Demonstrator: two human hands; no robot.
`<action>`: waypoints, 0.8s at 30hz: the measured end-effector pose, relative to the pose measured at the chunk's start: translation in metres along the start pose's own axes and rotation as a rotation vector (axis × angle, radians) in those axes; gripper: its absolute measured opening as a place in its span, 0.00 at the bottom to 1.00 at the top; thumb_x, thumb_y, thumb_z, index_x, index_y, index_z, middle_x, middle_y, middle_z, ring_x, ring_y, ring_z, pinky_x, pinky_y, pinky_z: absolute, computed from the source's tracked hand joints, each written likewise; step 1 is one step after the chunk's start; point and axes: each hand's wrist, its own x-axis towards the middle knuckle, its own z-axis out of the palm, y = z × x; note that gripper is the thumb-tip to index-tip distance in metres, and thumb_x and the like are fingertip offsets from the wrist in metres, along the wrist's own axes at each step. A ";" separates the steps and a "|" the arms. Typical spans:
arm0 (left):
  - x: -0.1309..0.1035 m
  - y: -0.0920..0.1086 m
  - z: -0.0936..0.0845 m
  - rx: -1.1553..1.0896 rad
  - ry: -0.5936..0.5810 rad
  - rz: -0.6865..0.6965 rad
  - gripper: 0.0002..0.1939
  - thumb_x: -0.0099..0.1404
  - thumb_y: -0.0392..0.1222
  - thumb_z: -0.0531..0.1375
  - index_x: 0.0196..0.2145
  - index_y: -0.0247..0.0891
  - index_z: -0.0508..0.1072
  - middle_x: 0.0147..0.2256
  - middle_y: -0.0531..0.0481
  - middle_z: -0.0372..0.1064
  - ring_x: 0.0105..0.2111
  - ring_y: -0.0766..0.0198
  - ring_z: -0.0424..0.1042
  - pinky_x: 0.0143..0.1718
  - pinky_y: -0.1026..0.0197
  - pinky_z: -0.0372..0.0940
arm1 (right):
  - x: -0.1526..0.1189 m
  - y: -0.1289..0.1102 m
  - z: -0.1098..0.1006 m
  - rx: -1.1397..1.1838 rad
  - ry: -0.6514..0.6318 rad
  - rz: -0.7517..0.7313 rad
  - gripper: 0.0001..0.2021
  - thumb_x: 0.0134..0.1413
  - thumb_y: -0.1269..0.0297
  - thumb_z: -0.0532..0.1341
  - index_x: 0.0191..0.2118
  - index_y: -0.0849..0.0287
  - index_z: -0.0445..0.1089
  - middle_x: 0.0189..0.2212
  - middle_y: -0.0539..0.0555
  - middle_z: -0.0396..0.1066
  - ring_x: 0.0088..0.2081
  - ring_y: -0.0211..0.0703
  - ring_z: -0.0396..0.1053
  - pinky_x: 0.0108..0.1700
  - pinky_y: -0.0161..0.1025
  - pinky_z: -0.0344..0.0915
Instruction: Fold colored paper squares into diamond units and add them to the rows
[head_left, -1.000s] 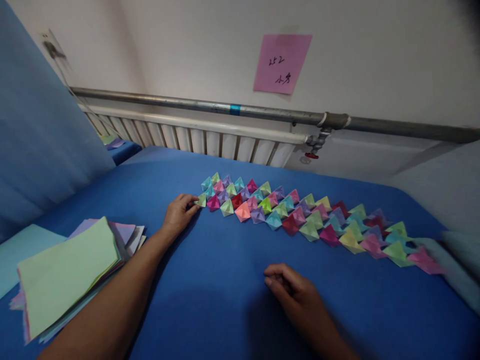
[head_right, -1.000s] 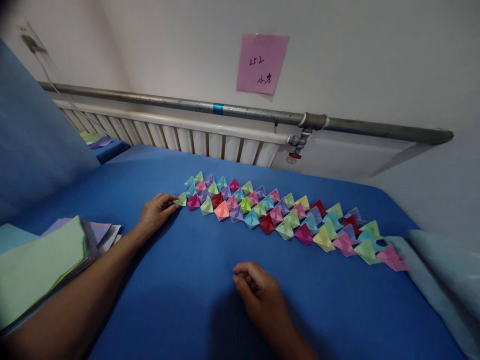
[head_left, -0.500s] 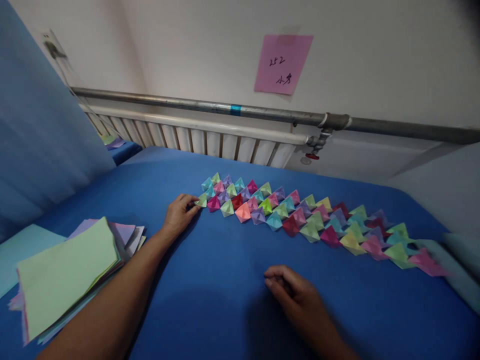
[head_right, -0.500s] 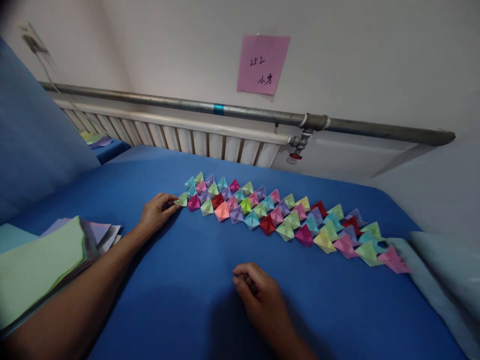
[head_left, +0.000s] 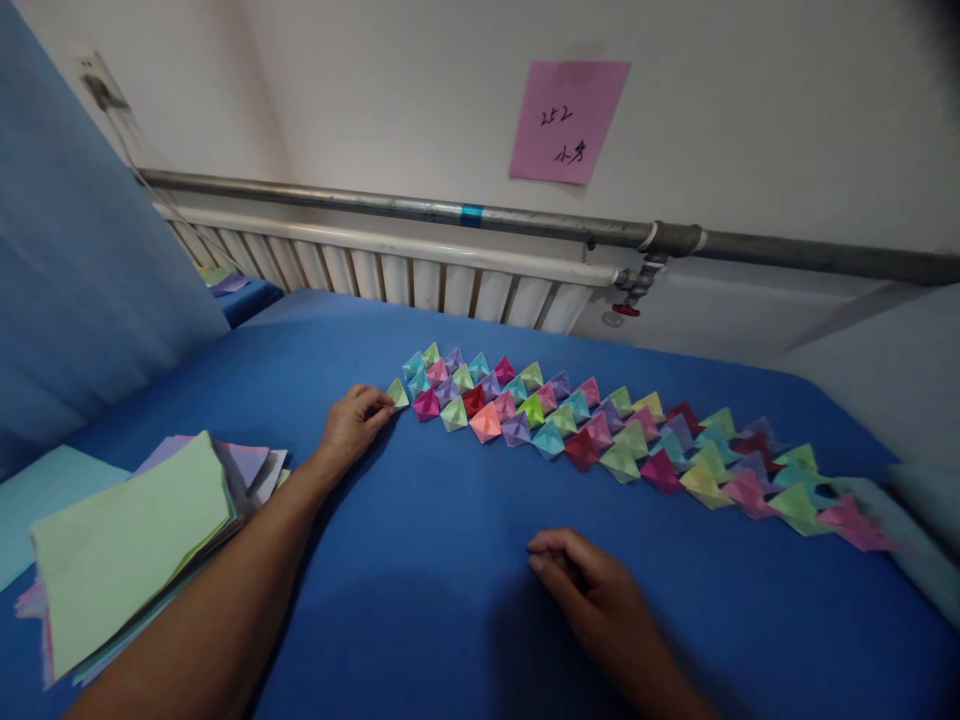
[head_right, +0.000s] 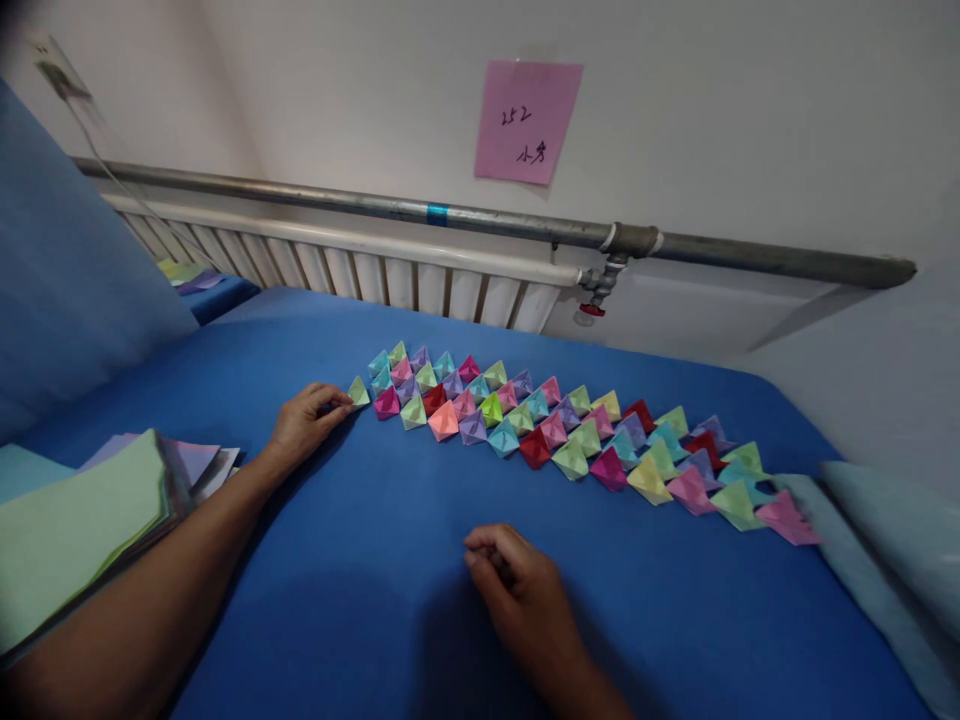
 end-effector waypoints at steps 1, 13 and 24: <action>0.000 0.000 0.000 -0.001 -0.002 0.000 0.04 0.60 0.35 0.59 0.32 0.40 0.74 0.32 0.53 0.69 0.31 0.66 0.69 0.35 0.63 0.65 | 0.000 0.000 0.000 0.000 0.001 -0.001 0.11 0.54 0.57 0.55 0.31 0.57 0.71 0.22 0.49 0.65 0.24 0.38 0.63 0.27 0.34 0.59; 0.000 0.000 0.002 0.025 0.004 0.006 0.04 0.60 0.37 0.61 0.35 0.40 0.74 0.34 0.53 0.69 0.30 0.67 0.69 0.35 0.62 0.65 | 0.001 0.000 -0.001 0.005 0.008 -0.016 0.10 0.54 0.58 0.56 0.30 0.57 0.71 0.21 0.48 0.65 0.23 0.37 0.62 0.26 0.33 0.59; -0.001 0.001 0.002 0.058 0.001 -0.006 0.06 0.59 0.36 0.61 0.36 0.40 0.73 0.33 0.52 0.69 0.30 0.65 0.69 0.34 0.61 0.65 | 0.000 0.000 0.000 -0.017 0.014 -0.031 0.11 0.54 0.57 0.56 0.31 0.57 0.71 0.21 0.48 0.65 0.22 0.37 0.63 0.26 0.33 0.59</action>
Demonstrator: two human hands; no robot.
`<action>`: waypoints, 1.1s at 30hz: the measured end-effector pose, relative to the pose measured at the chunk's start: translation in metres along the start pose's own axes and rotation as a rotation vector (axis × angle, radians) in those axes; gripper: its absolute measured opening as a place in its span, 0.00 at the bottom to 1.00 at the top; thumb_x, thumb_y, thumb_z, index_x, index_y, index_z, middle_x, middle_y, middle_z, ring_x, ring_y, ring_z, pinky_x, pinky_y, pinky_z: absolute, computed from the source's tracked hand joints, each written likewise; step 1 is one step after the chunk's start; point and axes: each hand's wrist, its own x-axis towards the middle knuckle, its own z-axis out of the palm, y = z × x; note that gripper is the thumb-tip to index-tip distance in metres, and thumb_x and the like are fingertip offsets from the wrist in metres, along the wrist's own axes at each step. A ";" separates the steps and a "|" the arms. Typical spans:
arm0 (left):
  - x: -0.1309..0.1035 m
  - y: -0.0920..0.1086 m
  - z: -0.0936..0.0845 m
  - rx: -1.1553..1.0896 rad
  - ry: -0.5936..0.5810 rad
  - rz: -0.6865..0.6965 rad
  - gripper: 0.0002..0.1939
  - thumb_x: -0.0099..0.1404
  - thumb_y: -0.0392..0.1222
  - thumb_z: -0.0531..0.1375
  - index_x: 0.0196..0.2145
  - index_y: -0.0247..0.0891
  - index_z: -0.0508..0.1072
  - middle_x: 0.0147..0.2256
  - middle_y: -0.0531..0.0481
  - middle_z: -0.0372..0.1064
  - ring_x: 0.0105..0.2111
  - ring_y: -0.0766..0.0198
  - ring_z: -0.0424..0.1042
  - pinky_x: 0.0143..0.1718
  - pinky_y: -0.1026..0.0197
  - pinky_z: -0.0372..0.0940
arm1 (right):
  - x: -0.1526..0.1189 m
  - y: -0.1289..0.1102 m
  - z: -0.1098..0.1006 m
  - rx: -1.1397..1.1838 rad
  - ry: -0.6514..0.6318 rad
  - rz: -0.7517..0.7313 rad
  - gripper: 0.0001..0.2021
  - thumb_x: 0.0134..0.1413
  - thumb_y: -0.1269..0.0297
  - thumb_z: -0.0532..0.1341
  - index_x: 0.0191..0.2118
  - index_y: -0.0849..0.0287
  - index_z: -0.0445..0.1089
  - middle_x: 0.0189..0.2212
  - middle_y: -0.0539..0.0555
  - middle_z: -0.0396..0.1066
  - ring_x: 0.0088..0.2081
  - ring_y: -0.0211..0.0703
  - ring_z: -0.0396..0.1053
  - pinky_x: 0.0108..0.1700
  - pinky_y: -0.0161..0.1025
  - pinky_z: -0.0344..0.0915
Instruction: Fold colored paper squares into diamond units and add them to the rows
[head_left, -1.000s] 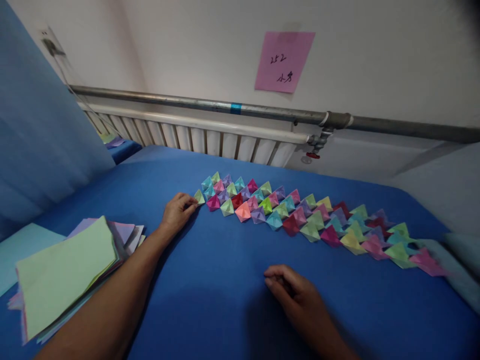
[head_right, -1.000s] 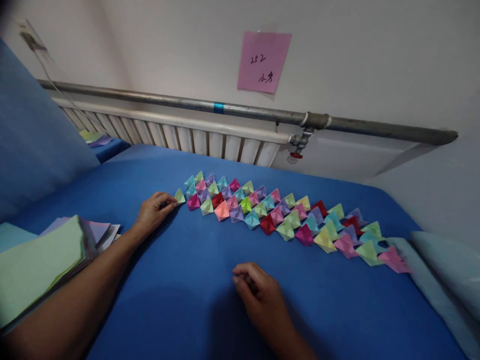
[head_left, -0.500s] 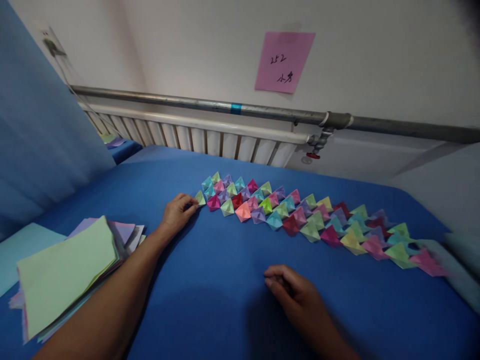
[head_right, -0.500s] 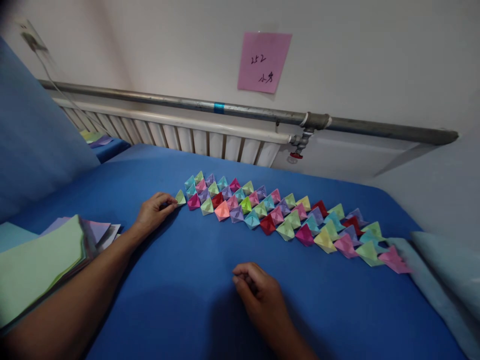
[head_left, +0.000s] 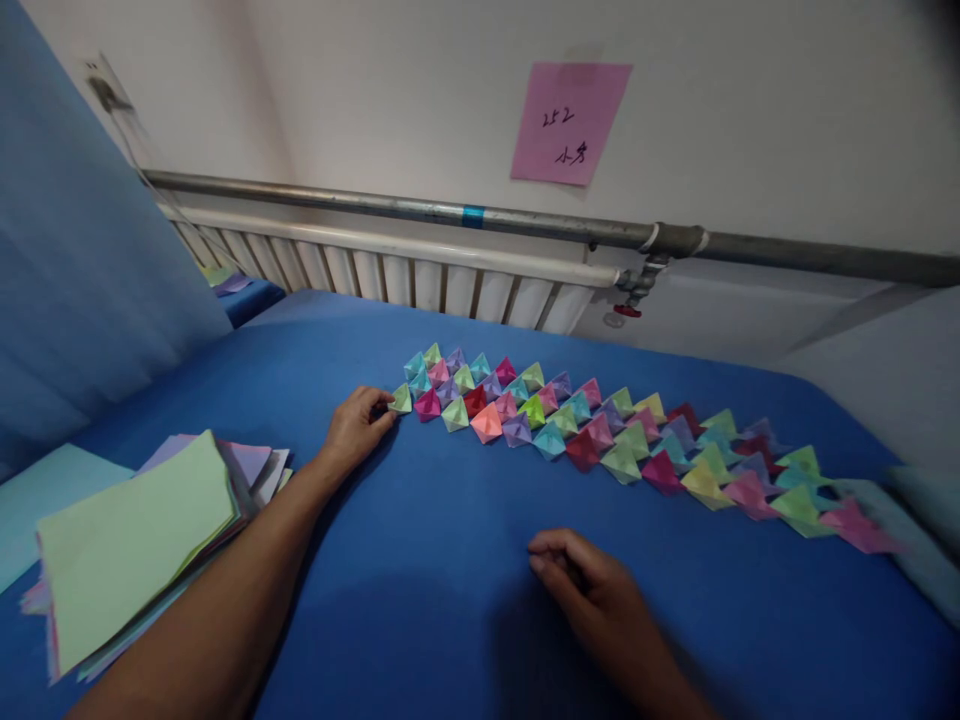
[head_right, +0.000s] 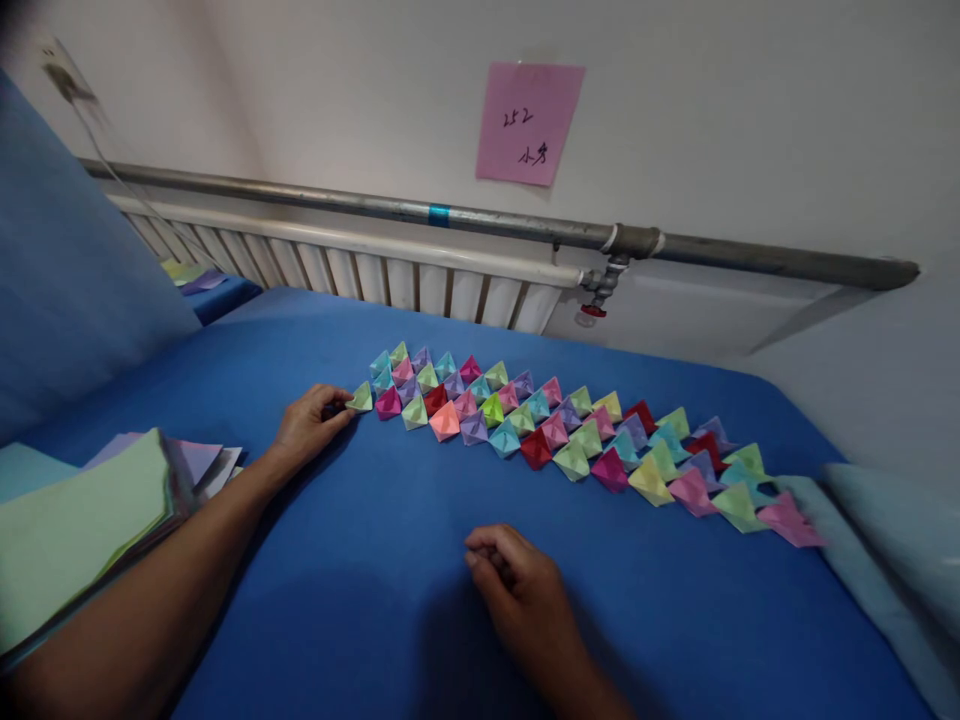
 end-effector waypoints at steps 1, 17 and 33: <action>0.000 0.000 0.000 0.001 -0.002 0.001 0.05 0.59 0.36 0.61 0.35 0.40 0.73 0.32 0.52 0.69 0.30 0.65 0.69 0.34 0.61 0.65 | 0.000 0.000 0.000 0.000 0.002 -0.003 0.11 0.54 0.57 0.55 0.30 0.57 0.71 0.21 0.48 0.65 0.22 0.37 0.63 0.26 0.33 0.59; 0.000 0.001 0.001 0.007 -0.023 0.017 0.05 0.59 0.36 0.60 0.35 0.41 0.73 0.33 0.53 0.70 0.30 0.66 0.68 0.36 0.61 0.65 | 0.000 -0.004 -0.001 -0.008 -0.015 0.018 0.10 0.54 0.58 0.55 0.30 0.56 0.70 0.21 0.48 0.64 0.22 0.37 0.61 0.26 0.33 0.59; 0.000 0.000 0.002 0.006 -0.030 0.025 0.06 0.59 0.35 0.60 0.36 0.41 0.73 0.33 0.52 0.69 0.31 0.65 0.68 0.37 0.61 0.65 | 0.000 -0.001 0.000 -0.010 -0.023 0.012 0.11 0.55 0.58 0.55 0.31 0.56 0.71 0.22 0.48 0.66 0.23 0.38 0.63 0.27 0.34 0.60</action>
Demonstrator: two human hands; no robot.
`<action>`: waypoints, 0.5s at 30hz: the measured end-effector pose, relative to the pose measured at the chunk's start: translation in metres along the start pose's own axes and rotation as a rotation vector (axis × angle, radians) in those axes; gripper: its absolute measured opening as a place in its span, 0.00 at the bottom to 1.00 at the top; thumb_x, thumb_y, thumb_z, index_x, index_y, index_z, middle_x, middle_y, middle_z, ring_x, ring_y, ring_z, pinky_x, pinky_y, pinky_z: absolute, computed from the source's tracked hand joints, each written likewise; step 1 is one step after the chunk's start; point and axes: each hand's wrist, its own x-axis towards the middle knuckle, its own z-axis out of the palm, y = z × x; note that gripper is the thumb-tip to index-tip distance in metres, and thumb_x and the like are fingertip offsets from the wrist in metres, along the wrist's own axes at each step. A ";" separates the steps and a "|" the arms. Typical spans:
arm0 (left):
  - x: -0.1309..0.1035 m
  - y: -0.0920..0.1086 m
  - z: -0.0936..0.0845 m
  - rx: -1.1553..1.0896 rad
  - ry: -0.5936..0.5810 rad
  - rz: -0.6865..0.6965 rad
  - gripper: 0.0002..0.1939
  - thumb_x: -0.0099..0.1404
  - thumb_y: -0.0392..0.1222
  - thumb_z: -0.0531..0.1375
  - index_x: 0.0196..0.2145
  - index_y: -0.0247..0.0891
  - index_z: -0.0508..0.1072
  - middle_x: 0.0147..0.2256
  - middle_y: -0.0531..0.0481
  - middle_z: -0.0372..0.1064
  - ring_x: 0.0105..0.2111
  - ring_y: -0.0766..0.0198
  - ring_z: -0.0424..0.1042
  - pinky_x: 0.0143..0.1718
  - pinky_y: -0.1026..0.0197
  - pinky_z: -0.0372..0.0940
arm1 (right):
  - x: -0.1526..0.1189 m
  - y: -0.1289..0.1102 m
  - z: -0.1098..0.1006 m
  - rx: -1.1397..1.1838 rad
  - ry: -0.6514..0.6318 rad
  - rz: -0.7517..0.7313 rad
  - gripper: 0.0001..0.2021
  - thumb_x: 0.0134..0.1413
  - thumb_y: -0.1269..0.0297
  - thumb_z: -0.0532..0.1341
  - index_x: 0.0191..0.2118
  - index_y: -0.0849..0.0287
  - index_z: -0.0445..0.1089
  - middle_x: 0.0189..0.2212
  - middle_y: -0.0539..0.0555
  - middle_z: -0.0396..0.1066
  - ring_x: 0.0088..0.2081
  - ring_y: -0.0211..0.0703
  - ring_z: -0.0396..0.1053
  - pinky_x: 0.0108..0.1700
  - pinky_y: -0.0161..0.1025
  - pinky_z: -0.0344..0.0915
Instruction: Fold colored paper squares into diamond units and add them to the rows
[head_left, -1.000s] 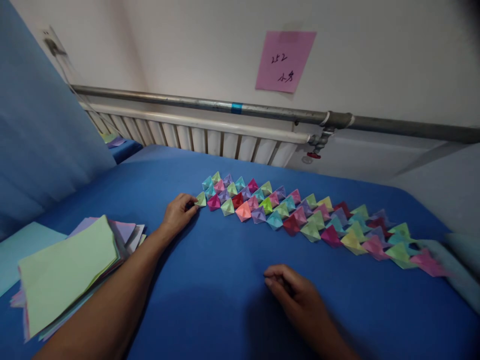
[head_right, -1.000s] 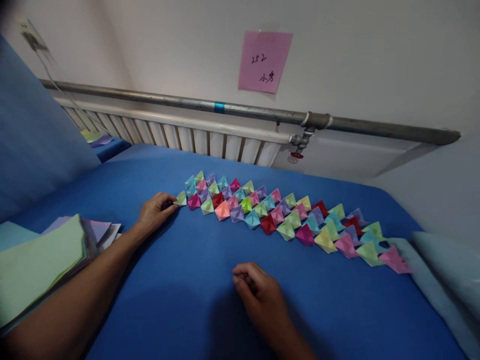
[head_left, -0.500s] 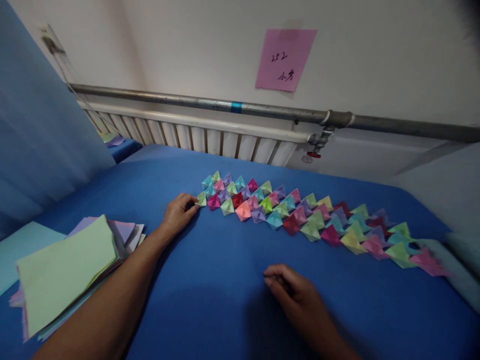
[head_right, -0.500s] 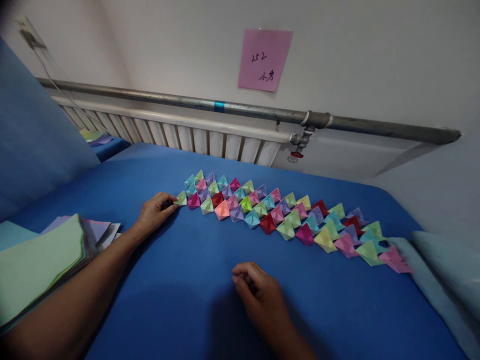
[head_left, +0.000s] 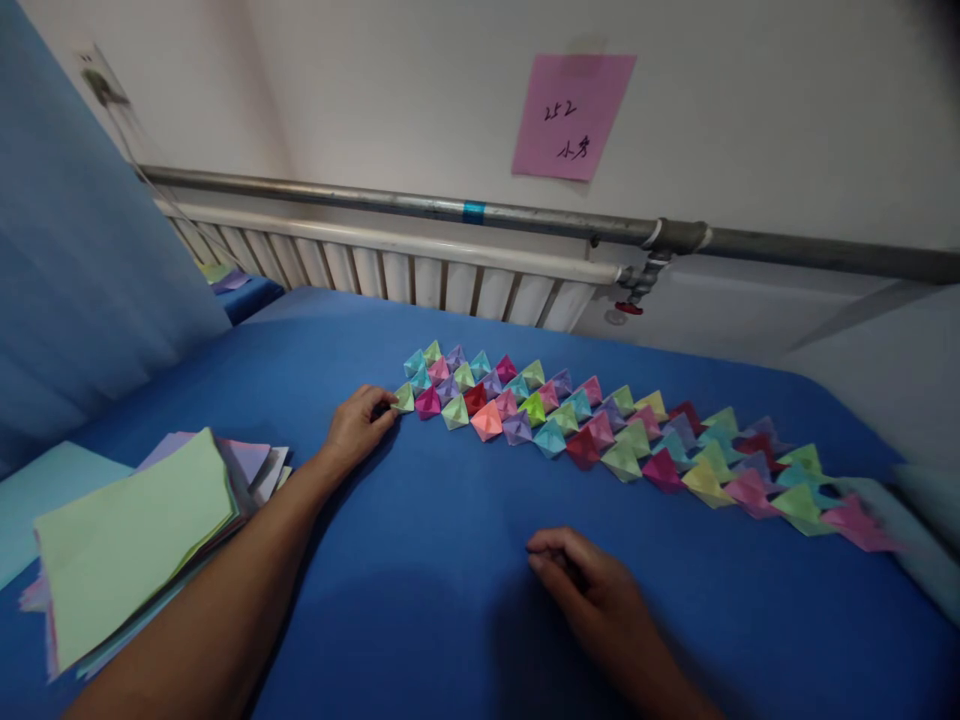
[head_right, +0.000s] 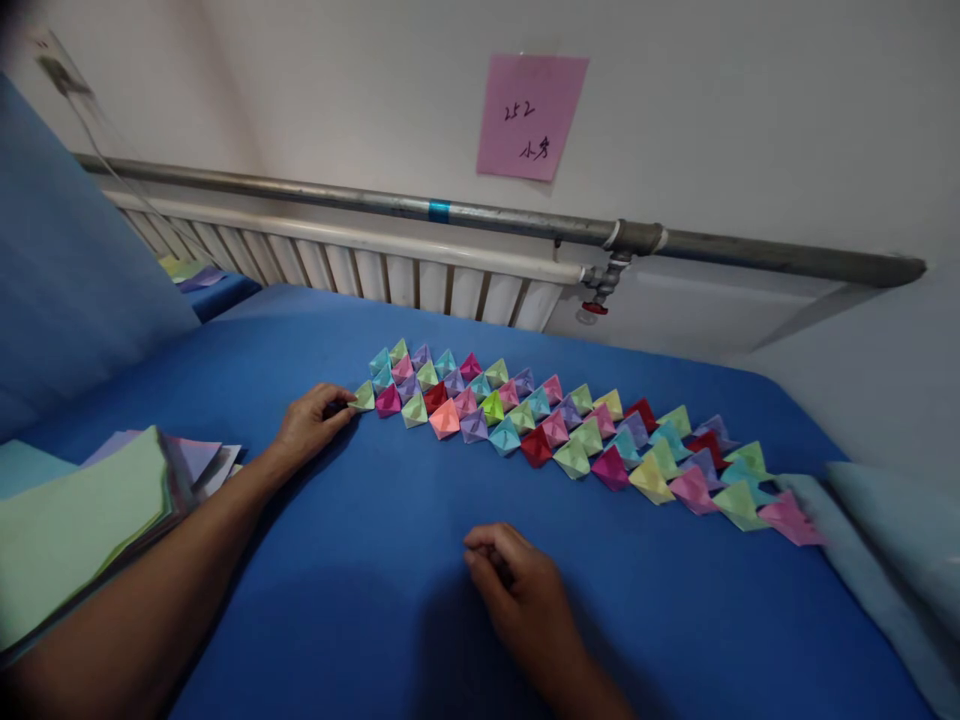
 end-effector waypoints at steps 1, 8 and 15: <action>0.000 0.000 0.000 0.001 -0.001 -0.002 0.06 0.59 0.35 0.60 0.36 0.41 0.73 0.32 0.52 0.69 0.31 0.65 0.68 0.37 0.60 0.65 | 0.000 0.000 0.000 0.001 0.001 0.001 0.11 0.55 0.58 0.55 0.31 0.56 0.71 0.21 0.48 0.65 0.23 0.38 0.63 0.27 0.34 0.60; 0.000 0.000 -0.001 -0.003 0.000 -0.005 0.06 0.60 0.35 0.59 0.36 0.41 0.73 0.33 0.52 0.70 0.31 0.65 0.69 0.38 0.60 0.65 | 0.000 -0.001 0.000 -0.006 -0.007 -0.005 0.10 0.55 0.58 0.55 0.31 0.56 0.70 0.23 0.49 0.68 0.24 0.39 0.65 0.28 0.35 0.61; 0.000 0.000 0.000 -0.005 0.005 0.003 0.05 0.60 0.36 0.60 0.36 0.41 0.73 0.33 0.53 0.70 0.31 0.66 0.69 0.37 0.61 0.65 | 0.000 0.000 0.000 -0.029 -0.012 -0.016 0.10 0.55 0.58 0.54 0.31 0.56 0.70 0.23 0.50 0.68 0.25 0.40 0.65 0.28 0.35 0.61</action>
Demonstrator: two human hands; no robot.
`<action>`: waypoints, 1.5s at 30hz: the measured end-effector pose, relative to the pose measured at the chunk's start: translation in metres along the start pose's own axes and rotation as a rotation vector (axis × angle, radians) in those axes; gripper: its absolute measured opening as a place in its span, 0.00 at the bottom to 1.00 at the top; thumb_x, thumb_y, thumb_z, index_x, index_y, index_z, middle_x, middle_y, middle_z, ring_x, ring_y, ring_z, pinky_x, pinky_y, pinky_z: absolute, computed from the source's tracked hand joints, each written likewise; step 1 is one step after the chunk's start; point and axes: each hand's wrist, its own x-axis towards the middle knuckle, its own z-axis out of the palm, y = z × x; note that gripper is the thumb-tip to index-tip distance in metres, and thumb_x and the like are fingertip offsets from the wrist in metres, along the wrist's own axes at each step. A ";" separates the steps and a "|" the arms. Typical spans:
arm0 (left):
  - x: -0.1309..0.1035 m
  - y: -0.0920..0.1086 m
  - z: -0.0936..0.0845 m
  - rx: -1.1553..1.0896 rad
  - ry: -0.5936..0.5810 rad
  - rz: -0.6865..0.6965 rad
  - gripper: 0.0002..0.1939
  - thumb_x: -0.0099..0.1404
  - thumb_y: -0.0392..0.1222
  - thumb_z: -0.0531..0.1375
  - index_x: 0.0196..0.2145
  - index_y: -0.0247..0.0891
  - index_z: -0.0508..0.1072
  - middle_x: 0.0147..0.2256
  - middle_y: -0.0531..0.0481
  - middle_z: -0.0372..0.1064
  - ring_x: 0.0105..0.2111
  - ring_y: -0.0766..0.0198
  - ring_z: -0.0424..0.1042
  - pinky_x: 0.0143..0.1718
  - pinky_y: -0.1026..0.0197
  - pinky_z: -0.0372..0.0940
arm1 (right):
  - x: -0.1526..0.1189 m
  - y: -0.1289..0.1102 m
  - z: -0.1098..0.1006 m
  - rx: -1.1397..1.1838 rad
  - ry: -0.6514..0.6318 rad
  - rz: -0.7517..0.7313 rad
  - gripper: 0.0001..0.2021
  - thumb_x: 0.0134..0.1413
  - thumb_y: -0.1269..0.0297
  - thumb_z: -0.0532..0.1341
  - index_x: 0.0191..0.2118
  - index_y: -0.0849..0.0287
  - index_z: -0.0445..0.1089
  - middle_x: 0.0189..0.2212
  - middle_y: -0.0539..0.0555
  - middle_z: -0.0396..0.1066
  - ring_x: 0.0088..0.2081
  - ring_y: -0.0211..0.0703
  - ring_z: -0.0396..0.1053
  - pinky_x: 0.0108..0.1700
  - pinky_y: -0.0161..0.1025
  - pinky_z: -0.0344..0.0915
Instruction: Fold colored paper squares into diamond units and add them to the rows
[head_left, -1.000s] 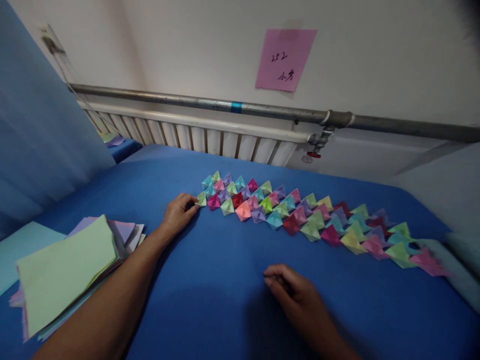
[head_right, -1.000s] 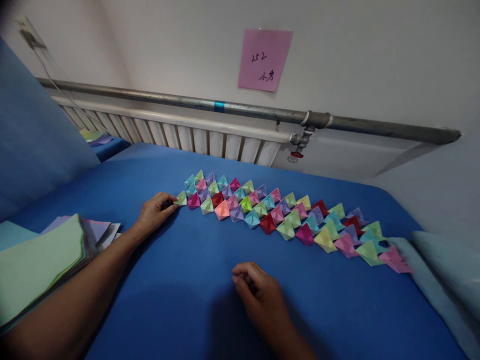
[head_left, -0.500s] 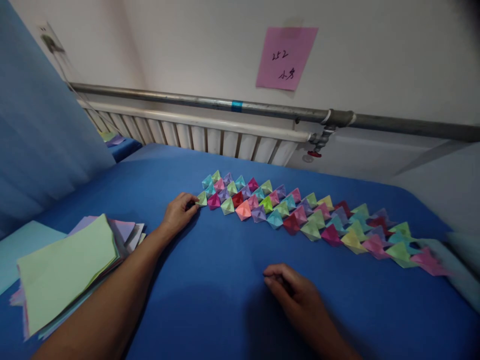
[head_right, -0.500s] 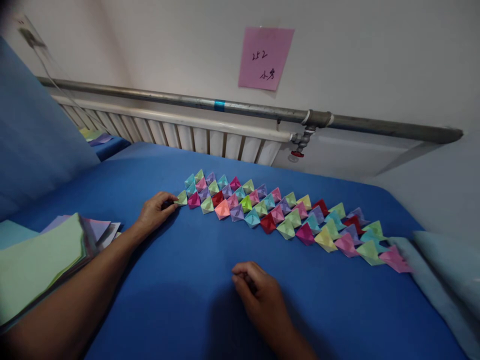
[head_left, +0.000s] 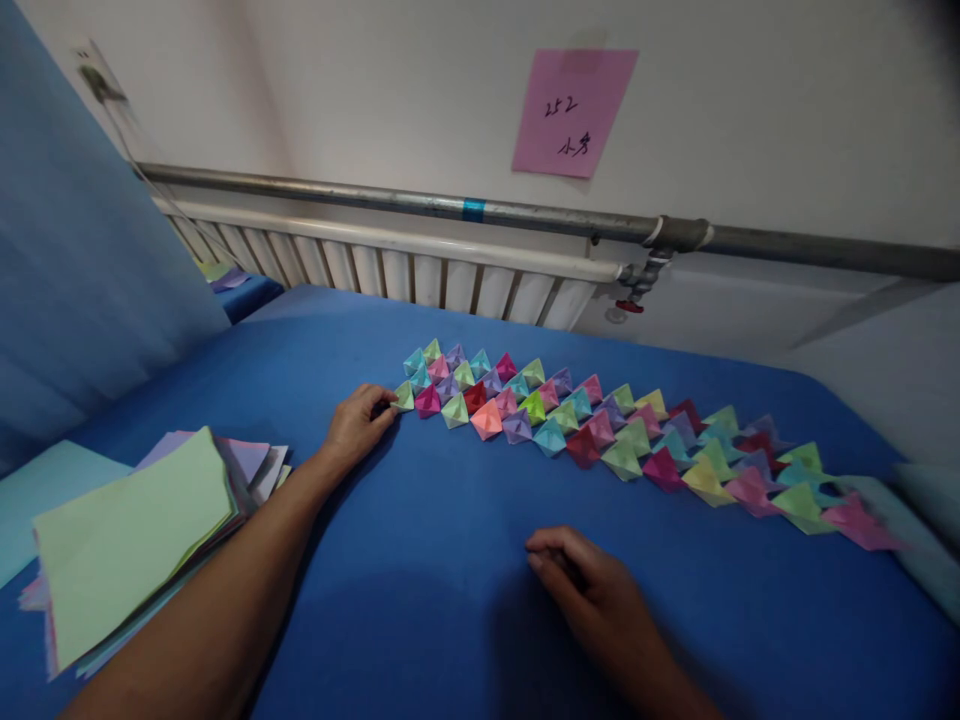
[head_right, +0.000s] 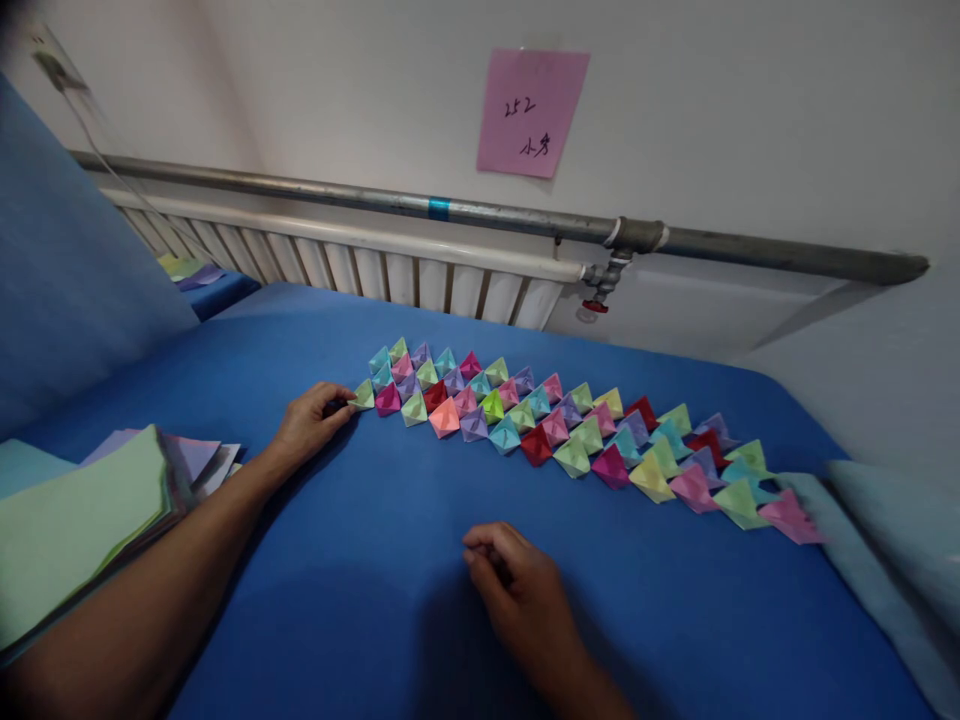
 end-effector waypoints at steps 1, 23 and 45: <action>0.000 0.000 0.000 0.001 0.002 0.001 0.05 0.60 0.36 0.60 0.36 0.41 0.73 0.33 0.53 0.70 0.31 0.66 0.69 0.37 0.61 0.65 | 0.000 0.000 0.000 -0.005 -0.002 -0.002 0.11 0.55 0.58 0.54 0.31 0.56 0.70 0.24 0.50 0.68 0.25 0.40 0.65 0.28 0.36 0.61; 0.003 -0.001 -0.001 0.067 0.042 0.006 0.05 0.61 0.34 0.59 0.35 0.40 0.73 0.35 0.51 0.71 0.32 0.65 0.70 0.37 0.62 0.65 | 0.000 -0.001 0.000 -0.019 -0.004 0.002 0.10 0.56 0.59 0.54 0.31 0.56 0.70 0.24 0.50 0.69 0.25 0.40 0.66 0.28 0.36 0.61; 0.004 -0.003 0.004 0.081 0.069 0.000 0.04 0.62 0.35 0.59 0.36 0.39 0.73 0.35 0.51 0.71 0.31 0.65 0.70 0.36 0.62 0.65 | 0.000 0.004 0.004 -0.030 0.018 -0.048 0.11 0.57 0.59 0.54 0.33 0.56 0.71 0.24 0.50 0.69 0.24 0.40 0.66 0.28 0.35 0.61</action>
